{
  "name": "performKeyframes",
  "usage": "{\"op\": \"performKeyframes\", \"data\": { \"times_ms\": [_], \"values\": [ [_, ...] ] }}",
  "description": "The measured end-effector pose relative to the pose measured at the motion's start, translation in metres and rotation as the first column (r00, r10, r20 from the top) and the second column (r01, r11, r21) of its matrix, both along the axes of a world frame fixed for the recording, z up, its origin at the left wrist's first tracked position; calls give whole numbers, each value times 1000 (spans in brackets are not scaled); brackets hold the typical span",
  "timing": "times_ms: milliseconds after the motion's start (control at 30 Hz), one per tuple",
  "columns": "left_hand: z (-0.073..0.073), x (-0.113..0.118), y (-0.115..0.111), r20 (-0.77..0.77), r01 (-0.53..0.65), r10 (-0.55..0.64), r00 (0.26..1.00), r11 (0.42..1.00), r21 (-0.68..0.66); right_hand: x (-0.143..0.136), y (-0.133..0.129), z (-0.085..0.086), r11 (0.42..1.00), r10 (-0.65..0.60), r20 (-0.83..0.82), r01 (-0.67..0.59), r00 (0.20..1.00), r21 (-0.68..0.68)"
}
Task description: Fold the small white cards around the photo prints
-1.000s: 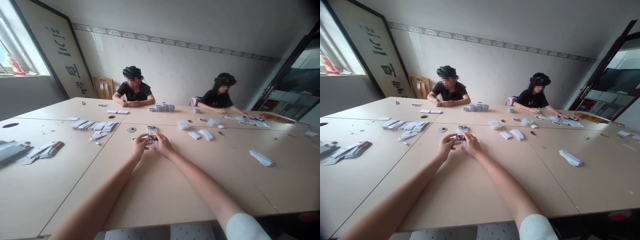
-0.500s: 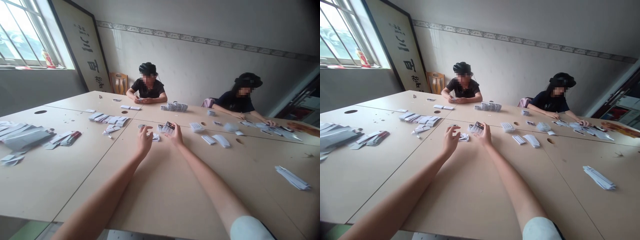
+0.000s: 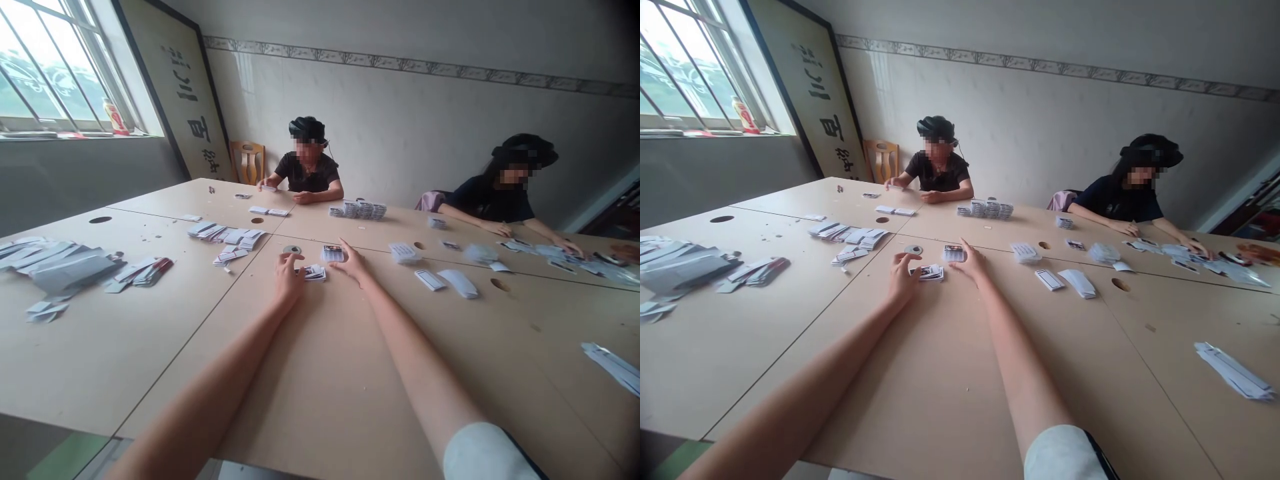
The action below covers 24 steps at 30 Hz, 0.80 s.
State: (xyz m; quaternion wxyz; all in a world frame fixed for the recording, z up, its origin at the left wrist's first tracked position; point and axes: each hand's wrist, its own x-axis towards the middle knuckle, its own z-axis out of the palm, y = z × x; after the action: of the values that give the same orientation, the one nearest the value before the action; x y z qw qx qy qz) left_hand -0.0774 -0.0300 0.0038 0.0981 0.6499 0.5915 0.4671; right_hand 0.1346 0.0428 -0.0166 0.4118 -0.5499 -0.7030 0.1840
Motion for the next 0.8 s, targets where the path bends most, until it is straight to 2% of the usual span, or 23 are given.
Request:
{"op": "performKeyframes", "data": {
  "times_ms": [100, 200, 567, 733, 800],
  "values": [
    [1, -1, 1, 48, -27, 28, 998, 999, -17, 1, 2, -4, 1000, -13, -101, 11, 995, -21],
    [1, -1, 2, 87, -43, 47, 995, 998, -44, 1, 5, -6, 998, -54, -129, 51, 990, -29],
    [-10, -3, 9, -29, -78, 74, 997, 984, -163, -14, -1, 5, 978, -210, 148, 207, 966, 34],
    [-9, -7, 12, 26, -51, 58, 998, 976, -212, -9, -2, 1, 985, -170, 49, 172, 984, -32],
    [-9, -8, 14, 37, -43, 52, 998, 977, -207, -3, -5, -2, 987, -159, -20, 159, 987, -3]
  ]
}}
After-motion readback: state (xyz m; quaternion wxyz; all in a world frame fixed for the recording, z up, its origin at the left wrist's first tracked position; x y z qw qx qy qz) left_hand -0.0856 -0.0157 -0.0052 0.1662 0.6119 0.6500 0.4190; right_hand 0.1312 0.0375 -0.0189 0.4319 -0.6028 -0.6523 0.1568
